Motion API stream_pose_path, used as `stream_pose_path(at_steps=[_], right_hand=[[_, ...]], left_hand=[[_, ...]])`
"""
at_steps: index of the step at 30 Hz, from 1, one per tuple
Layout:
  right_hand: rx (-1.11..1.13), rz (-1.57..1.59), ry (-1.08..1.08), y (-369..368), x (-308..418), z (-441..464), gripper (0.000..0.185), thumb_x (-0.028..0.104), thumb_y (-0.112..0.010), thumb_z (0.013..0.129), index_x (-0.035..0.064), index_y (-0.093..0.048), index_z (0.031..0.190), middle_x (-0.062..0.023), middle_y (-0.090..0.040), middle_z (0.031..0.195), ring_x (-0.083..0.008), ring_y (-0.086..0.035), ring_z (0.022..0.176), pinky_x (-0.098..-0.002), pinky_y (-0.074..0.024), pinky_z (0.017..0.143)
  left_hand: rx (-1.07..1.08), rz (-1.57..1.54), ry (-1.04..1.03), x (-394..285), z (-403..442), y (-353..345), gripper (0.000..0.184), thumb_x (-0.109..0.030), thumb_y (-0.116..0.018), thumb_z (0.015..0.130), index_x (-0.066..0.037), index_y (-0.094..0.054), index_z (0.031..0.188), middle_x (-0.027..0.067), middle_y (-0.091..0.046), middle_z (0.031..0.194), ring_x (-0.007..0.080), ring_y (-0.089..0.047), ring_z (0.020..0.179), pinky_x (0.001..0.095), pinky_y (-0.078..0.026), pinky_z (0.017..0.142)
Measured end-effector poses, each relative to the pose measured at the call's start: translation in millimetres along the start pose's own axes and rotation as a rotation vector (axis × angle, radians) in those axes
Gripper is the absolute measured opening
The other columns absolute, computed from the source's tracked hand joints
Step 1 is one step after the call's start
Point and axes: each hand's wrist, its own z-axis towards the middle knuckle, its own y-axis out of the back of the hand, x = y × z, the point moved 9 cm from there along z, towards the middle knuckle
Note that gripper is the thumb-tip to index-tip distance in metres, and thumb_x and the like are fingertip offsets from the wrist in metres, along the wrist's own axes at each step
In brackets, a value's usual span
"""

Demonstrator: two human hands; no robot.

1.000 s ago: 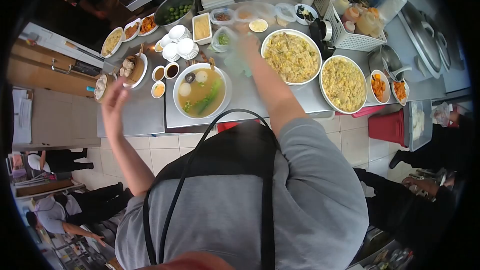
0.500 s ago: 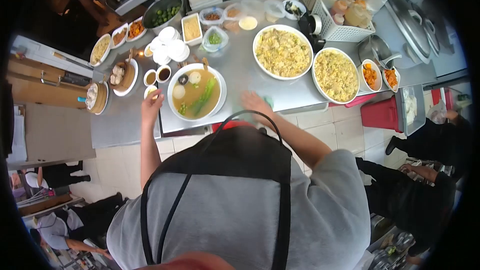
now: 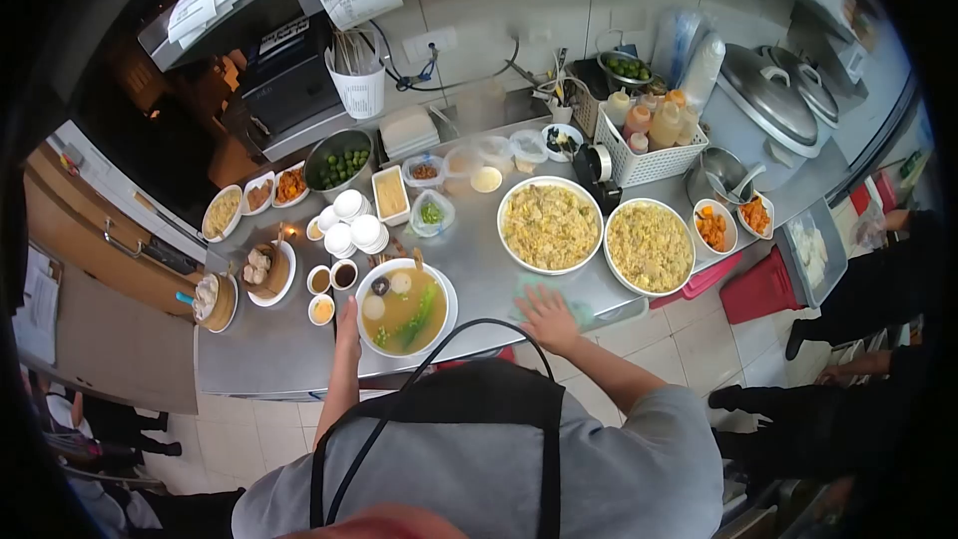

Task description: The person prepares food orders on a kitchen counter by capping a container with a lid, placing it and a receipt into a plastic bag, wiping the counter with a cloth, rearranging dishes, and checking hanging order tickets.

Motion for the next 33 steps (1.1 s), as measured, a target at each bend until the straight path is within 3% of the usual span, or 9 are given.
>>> stream_pose_path(at_steps=[4,7,9,21,23,26,28,31,33], right_hand=[[-0.057,0.051,0.100,-7.5,36.3,85.0,0.053,0.041,-0.041,0.083,0.0170,-0.029,0.129,-0.0106,-0.025,0.134,-0.0306,-0.021,0.124,-0.0474,-0.0198,0.098],[-0.145,0.071,0.083,-16.0,42.6,133.6,0.052,0.042,-0.039,0.084,0.0164,-0.030,0.128,-0.0107,-0.027,0.134,-0.0303,-0.022,0.124,-0.0473,-0.0200,0.098],[-0.182,0.077,0.067,-12.5,38.2,140.2,0.052,0.042,-0.038,0.084,0.0158,-0.031,0.128,-0.0109,-0.027,0.133,-0.0303,-0.022,0.124,-0.0474,-0.0203,0.098],[-0.081,0.091,0.116,3.0,53.5,58.7,0.050,0.043,-0.037,0.084,0.0165,-0.033,0.126,-0.0096,-0.028,0.133,-0.0307,-0.023,0.123,-0.0467,-0.0191,0.099],[-0.061,0.137,0.178,-2.3,44.0,57.3,0.050,0.042,-0.038,0.084,0.0163,-0.034,0.126,-0.0097,-0.028,0.133,-0.0307,-0.022,0.124,-0.0463,-0.0193,0.099],[-0.093,0.125,0.150,-2.3,17.4,54.8,0.051,0.043,-0.038,0.084,0.0160,-0.033,0.127,-0.0096,-0.028,0.133,-0.0302,-0.022,0.124,-0.0460,-0.0189,0.099],[-0.100,0.154,0.165,-0.5,5.2,50.6,0.050,0.042,-0.040,0.083,0.0156,-0.035,0.126,-0.0098,-0.029,0.132,-0.0306,-0.024,0.123,-0.0449,-0.0207,0.099],[-0.085,0.316,0.189,6.1,-8.2,36.0,0.048,0.040,-0.043,0.082,0.0144,-0.039,0.123,-0.0104,-0.031,0.131,-0.0314,-0.030,0.119,-0.0417,-0.0265,0.096],[-0.060,0.447,0.209,18.8,-21.1,27.6,0.046,0.038,-0.046,0.082,0.0137,-0.042,0.120,-0.0108,-0.032,0.130,-0.0319,-0.035,0.116,-0.0396,-0.0305,0.094]], left_hand=[[-0.025,-0.010,0.028,-3.7,-2.4,-5.0,0.048,-0.038,-0.042,0.086,0.003,-0.047,0.111,0.0120,-0.050,0.111,0.0195,-0.045,0.103,0.0296,-0.033,0.087],[-0.193,0.346,-0.183,-65.8,-22.8,-4.3,0.038,-0.029,-0.047,0.085,0.003,-0.050,0.106,0.0140,-0.050,0.111,0.0219,-0.045,0.104,0.0312,-0.033,0.088],[-0.215,0.547,-0.659,-135.7,-38.8,-24.4,0.030,-0.019,-0.052,0.081,0.001,-0.052,0.103,0.0148,-0.050,0.108,0.0252,-0.045,0.104,0.0330,-0.033,0.088],[0.093,0.251,-1.364,-380.8,-68.6,-244.0,0.032,-0.013,-0.057,0.076,-0.001,-0.052,0.106,0.0153,-0.048,0.115,0.0279,-0.042,0.111,0.0340,-0.034,0.091],[0.083,0.221,-1.382,-412.3,-58.3,-274.1,0.033,-0.014,-0.057,0.077,-0.002,-0.052,0.107,0.0160,-0.047,0.116,0.0288,-0.042,0.111,0.0334,-0.033,0.091],[0.106,0.116,-1.293,-455.1,-47.6,-309.1,0.031,-0.015,-0.058,0.076,-0.004,-0.055,0.106,0.0105,-0.054,0.109,0.0209,-0.046,0.107,0.0301,-0.035,0.089],[0.384,-0.209,-1.101,-466.9,-33.3,-328.9,0.026,-0.010,-0.058,0.075,-0.005,-0.059,0.101,0.0063,-0.058,0.097,0.0132,-0.050,0.092,0.0246,-0.037,0.082],[0.260,-0.211,-1.032,-469.0,-27.2,-326.9,0.025,-0.004,-0.058,0.073,-0.003,-0.061,0.098,0.0016,-0.058,0.087,0.0071,-0.048,0.078,0.0187,-0.037,0.073],[0.116,-0.012,-1.004,-462.7,-21.6,-316.5,0.028,0.000,-0.056,0.073,-0.002,-0.059,0.100,0.0015,-0.057,0.087,0.0069,-0.047,0.073,0.0172,-0.037,0.069]])
